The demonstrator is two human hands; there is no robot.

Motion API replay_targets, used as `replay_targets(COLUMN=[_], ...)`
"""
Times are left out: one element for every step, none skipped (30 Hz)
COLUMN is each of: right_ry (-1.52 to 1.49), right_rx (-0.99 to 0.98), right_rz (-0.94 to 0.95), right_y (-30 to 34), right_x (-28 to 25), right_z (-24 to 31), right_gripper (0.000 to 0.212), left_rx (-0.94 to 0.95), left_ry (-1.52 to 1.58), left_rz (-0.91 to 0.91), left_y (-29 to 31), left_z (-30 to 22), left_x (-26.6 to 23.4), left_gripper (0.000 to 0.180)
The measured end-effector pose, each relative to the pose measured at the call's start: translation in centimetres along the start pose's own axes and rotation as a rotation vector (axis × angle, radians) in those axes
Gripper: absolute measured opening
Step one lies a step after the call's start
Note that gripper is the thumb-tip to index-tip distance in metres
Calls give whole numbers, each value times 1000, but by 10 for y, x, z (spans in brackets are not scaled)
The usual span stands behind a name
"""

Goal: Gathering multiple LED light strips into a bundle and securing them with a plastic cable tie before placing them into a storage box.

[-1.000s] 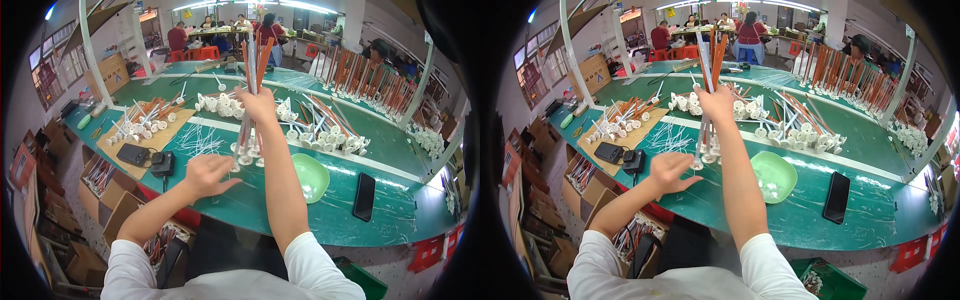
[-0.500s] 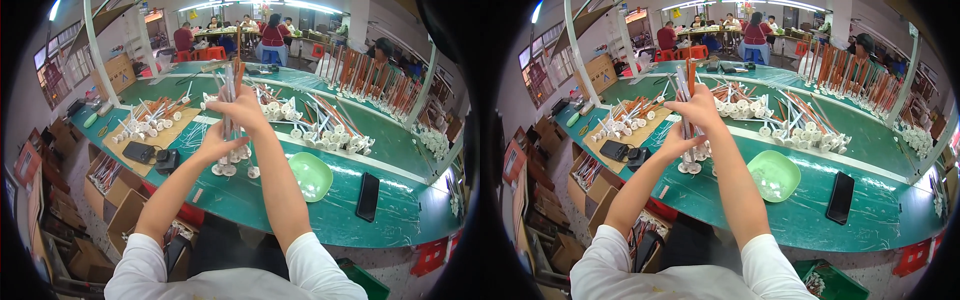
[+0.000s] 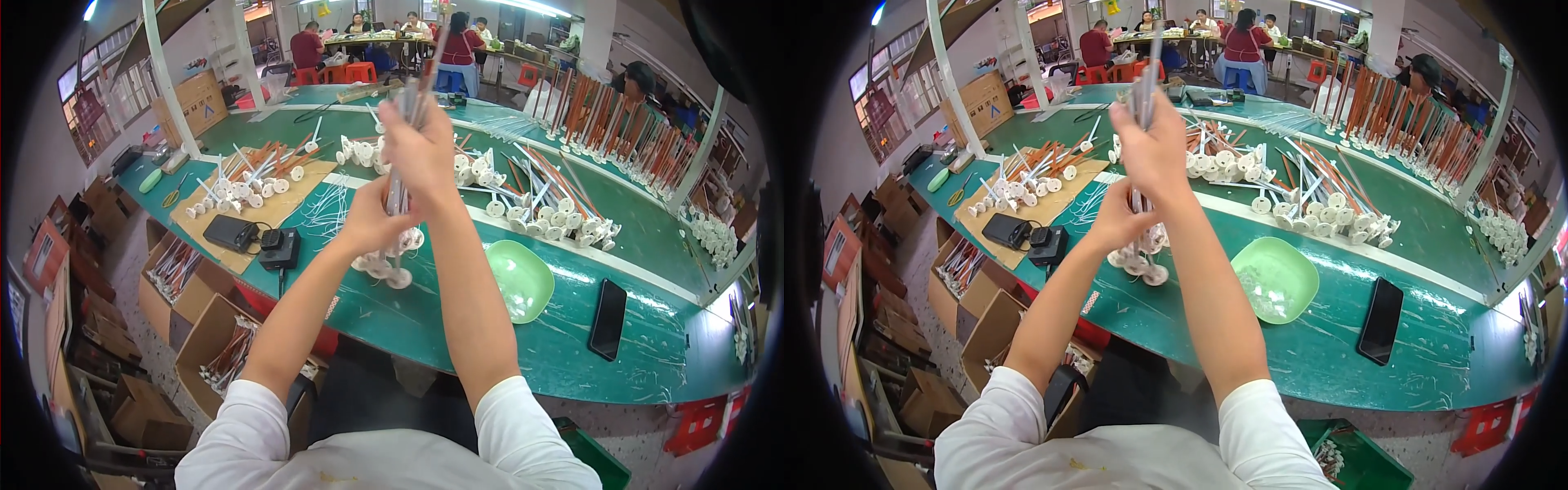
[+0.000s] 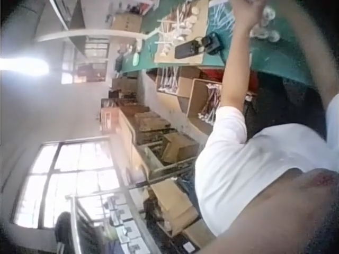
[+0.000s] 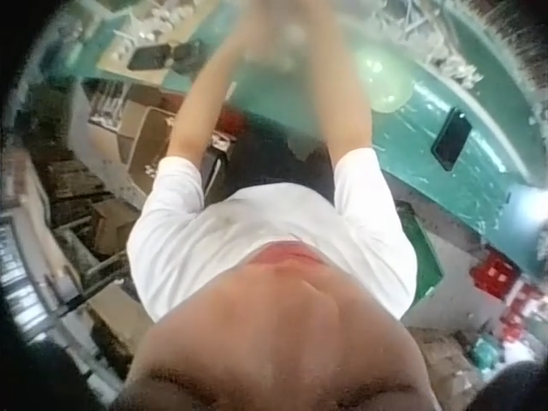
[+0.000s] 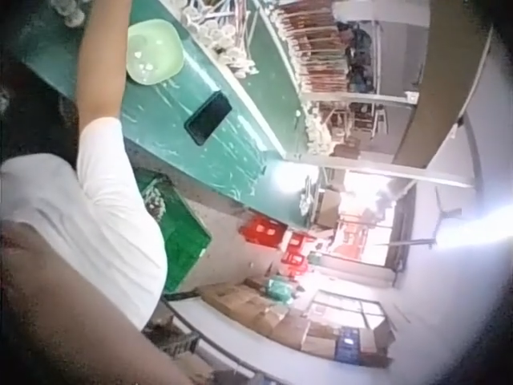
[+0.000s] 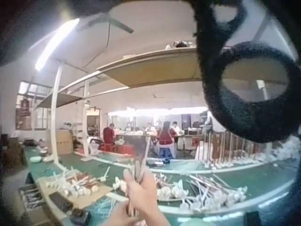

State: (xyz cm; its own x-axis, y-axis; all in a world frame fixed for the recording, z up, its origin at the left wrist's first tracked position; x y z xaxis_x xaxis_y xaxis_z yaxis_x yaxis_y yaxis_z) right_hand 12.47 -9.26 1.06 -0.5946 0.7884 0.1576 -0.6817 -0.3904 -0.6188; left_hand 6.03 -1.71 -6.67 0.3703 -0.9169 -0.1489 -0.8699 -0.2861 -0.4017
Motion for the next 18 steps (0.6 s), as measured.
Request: replay_targets(right_ry=[-8,45,99,132,132,106,76,135,132,59,-14,-30,-27,-59,-91,-29,6,20], right_rx=[1,65,130,123,123,150,177,128,128,256,384,377,380,350,320,311,207,155], right_rz=[9,107,205,295,300,478,657,722,731,691,649,477,488,427,366,305,333,408], right_y=[0,1,1,4,5,6,8,7,7,6,6,9,8,7,6,6,6,6], right_x=[-2,2,6,2,-3,-6,-7,-7,-9,-11,-10,-5,-3,-5,-7,-6,-9,-14], right_z=[1,2,2,3,1,-5,-12,-16,-20,-20,-19,-19,-15,-13,-10,-2,4,5], right_gripper=[21,21,22,23,23,24,24,20,20,18,17,17,17,19,21,23,23,24], left_rx=[-1,-21,-39,-142,-141,-28,84,68,69,-18,-104,-6,-5,-1,2,28,27,-14], left_ry=[-6,71,148,210,211,302,389,355,354,330,306,253,257,238,220,298,300,369], left_rz=[-11,-2,8,90,85,8,-72,-91,-100,-71,-42,-23,-34,-48,-61,-93,-111,-20], left_y=[1,3,4,6,7,8,10,11,15,18,20,18,19,20,20,19,19,18], left_z=[10,21,29,19,19,18,16,15,12,10,10,24,22,18,16,22,17,10], left_x=[0,-5,-11,-9,-6,-2,-1,-1,1,5,8,8,9,11,15,18,20,22], left_gripper=[33,32,31,31,31,32,33,36,36,36,35,27,27,23,20,20,20,20])
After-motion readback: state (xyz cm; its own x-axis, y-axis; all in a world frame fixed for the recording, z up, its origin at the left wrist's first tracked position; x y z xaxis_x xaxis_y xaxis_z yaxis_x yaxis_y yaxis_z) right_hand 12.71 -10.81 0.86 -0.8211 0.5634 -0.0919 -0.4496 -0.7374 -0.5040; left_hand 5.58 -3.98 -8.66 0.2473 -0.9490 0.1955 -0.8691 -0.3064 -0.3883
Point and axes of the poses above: each hand's wrist, its own y-axis away from the middle knuckle, its own x-axis out of the palm, z = x × y, the point moved 1 cm from there along -y, towards the middle knuckle, and after that the axes turned 14 degrees about y, right-handed, at the moved point
